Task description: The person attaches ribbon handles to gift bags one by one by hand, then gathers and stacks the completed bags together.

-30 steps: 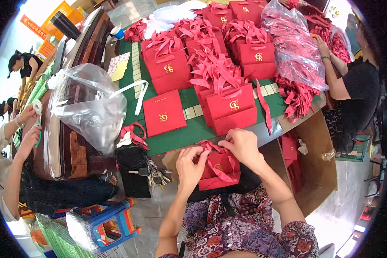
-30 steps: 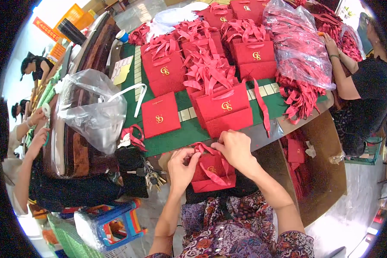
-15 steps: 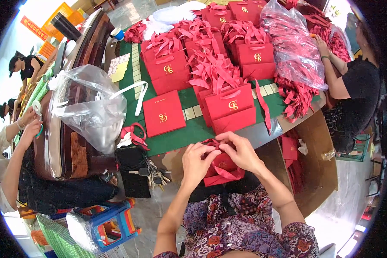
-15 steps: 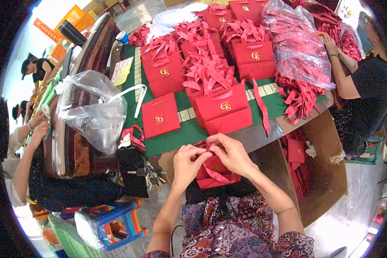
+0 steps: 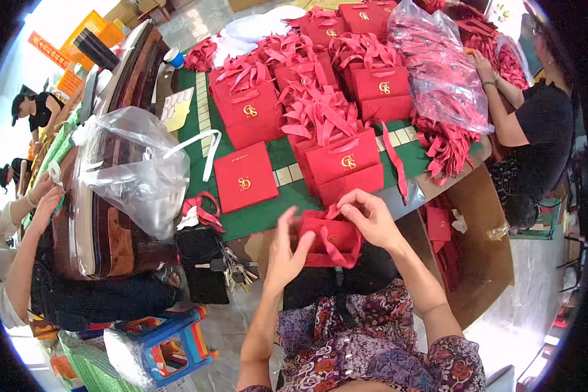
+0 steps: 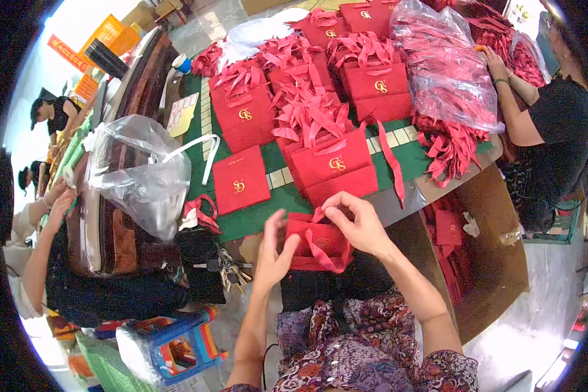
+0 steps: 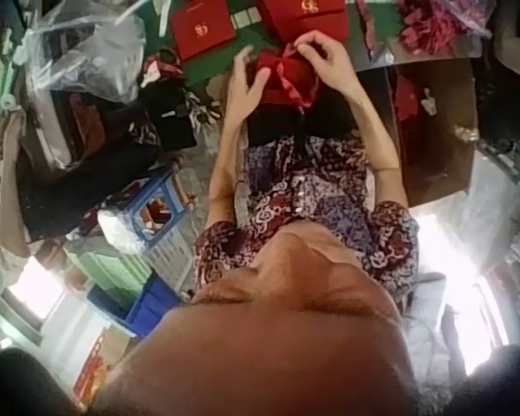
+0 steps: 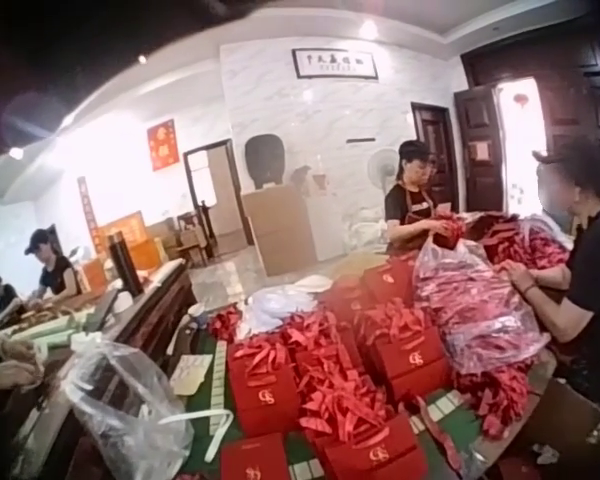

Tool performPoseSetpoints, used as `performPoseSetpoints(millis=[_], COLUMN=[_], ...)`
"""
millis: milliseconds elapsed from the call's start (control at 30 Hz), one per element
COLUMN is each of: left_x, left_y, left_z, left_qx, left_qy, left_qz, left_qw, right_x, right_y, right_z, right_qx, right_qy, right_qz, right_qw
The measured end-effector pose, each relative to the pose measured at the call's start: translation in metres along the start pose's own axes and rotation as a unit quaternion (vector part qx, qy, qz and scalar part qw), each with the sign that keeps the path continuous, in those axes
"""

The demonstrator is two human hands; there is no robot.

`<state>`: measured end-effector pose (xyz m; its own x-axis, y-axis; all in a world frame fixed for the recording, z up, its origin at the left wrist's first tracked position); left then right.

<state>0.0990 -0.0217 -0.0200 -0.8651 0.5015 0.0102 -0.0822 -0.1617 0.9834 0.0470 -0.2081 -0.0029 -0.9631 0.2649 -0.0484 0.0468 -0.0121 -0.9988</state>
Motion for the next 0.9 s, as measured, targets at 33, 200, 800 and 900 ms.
performPoseSetpoints(millis=[33, 200, 800, 900], left_x=[0.005, 0.022, -0.011, -0.049], left_y=[-0.003, 0.02, 0.073, 0.114], left_z=[0.0, -0.016, 0.013, 0.015], left_qx=[-0.001, -0.046, 0.166, 0.158], left_qy=[-0.001, -0.055, 0.064, 0.091], left_qz=[-0.001, -0.022, -0.018, -0.093], left_qw=[1.0, 0.997, 0.984, 0.979], right_x=[-0.001, -0.01, -0.006, 0.001], right_y=[0.002, 0.002, -0.057, -0.068], right_z=[0.001, 0.016, 0.068, 0.058], right_qx=[-0.027, 0.007, 0.038, -0.022], right_qy=[0.003, 0.041, 0.146, 0.116], right_qz=[-0.012, -0.039, 0.072, 0.119], right_qw=[1.0, 0.998, 0.986, 0.986])
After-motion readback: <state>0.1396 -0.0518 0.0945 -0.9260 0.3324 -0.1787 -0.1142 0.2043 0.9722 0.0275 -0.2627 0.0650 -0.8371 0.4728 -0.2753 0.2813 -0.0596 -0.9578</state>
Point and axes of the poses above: each hand's wrist, its own x-axis away from the middle knuckle, its own z-axis out of the back of the hand, y = z × x, the point moved 10 cm from there along -x, towards the middle knuckle, and after that the axes turned 3 degrees about z, right-handed, at the moved point
